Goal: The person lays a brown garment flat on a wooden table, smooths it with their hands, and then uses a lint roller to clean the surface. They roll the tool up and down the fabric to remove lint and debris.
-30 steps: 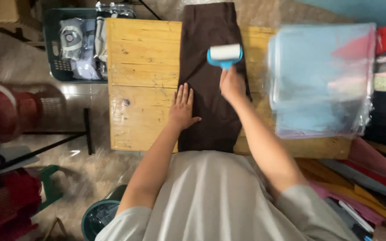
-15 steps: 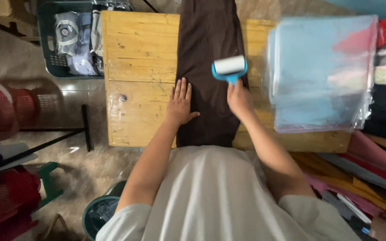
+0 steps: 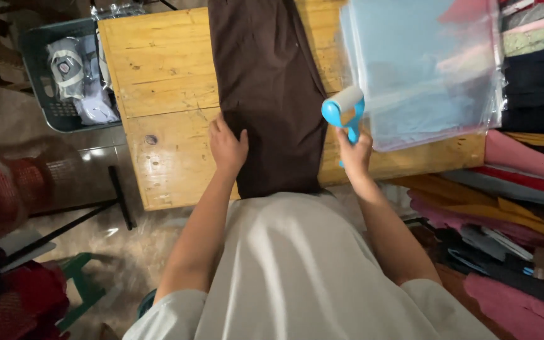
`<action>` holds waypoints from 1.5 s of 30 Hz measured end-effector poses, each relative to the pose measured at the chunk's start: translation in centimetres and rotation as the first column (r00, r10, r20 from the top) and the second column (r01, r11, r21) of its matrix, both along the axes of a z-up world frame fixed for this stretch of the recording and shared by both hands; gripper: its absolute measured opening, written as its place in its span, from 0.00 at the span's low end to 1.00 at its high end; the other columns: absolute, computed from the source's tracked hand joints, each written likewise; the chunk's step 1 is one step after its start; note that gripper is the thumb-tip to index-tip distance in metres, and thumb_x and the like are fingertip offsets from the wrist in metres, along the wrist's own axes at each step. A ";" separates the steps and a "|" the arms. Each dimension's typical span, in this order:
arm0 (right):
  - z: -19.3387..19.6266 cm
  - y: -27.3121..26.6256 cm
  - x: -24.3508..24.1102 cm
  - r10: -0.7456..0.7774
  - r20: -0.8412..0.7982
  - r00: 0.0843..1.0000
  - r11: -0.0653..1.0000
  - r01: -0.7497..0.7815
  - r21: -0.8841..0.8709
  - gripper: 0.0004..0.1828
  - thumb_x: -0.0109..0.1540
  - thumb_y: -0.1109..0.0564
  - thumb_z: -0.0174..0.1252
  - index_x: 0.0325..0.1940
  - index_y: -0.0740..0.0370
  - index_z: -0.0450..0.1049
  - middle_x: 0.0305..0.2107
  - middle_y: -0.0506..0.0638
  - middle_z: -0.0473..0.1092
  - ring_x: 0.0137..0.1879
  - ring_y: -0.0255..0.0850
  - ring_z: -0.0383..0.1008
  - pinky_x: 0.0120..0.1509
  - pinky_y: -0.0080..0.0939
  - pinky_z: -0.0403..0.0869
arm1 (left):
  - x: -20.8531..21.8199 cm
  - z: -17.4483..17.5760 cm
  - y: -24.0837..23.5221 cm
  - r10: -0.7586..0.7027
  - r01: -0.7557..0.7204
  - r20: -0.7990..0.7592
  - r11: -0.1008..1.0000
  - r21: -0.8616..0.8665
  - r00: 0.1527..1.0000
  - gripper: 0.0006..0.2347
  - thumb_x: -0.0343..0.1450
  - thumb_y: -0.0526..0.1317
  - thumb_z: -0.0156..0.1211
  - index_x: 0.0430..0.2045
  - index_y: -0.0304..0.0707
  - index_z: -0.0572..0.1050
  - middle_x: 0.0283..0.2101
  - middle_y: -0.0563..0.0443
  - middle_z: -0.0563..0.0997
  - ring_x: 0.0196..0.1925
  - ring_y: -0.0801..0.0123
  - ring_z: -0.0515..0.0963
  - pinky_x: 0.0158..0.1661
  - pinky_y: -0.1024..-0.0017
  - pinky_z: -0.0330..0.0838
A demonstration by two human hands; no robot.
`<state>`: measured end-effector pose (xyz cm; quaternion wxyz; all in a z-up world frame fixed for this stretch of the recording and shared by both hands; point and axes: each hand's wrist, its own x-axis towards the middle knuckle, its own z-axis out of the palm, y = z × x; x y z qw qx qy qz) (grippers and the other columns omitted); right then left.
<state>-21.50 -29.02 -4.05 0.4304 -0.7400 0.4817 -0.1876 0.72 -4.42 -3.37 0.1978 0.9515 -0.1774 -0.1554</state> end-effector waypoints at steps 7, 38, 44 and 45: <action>-3.3 -0.8 6.4 -0.034 -0.144 0.989 0.997 0.045 0.069 0.16 0.53 0.45 0.76 0.32 0.54 0.78 0.24 0.51 0.76 0.37 0.47 0.81 0.42 0.46 0.75 | 0.7 -4.2 1.1 0.241 -0.286 -0.328 0.953 -0.096 0.914 0.13 0.71 0.46 0.64 0.43 0.39 0.78 0.39 0.45 0.84 0.46 0.52 0.85 0.42 0.58 0.81; -5.1 -0.2 8.5 0.021 -0.427 0.904 0.995 0.023 0.097 0.17 0.54 0.47 0.72 0.41 0.52 0.75 0.35 0.48 0.75 0.50 0.51 0.80 0.51 0.49 0.75 | 0.7 -5.6 3.3 0.164 -0.469 -0.682 0.835 -0.289 0.713 0.11 0.74 0.41 0.62 0.45 0.34 0.81 0.37 0.41 0.85 0.41 0.58 0.85 0.43 0.62 0.79; -3.3 -5.0 16.2 -0.041 -0.350 0.936 0.999 0.044 0.000 0.21 0.54 0.48 0.73 0.44 0.57 0.76 0.40 0.58 0.76 0.56 0.56 0.77 0.56 0.54 0.75 | 7.8 -7.2 -1.4 0.162 -0.393 -0.568 0.866 -0.311 0.807 0.12 0.72 0.44 0.65 0.42 0.37 0.83 0.34 0.40 0.85 0.44 0.53 0.85 0.43 0.58 0.76; -4.8 -6.7 17.8 -0.054 -0.323 0.945 0.998 0.045 -0.033 0.22 0.53 0.48 0.74 0.44 0.58 0.76 0.40 0.59 0.76 0.56 0.58 0.77 0.57 0.55 0.75 | 9.1 -6.0 -2.5 0.178 -0.414 -0.549 0.844 -0.341 0.817 0.11 0.72 0.44 0.64 0.42 0.37 0.83 0.35 0.41 0.85 0.44 0.54 0.85 0.43 0.59 0.76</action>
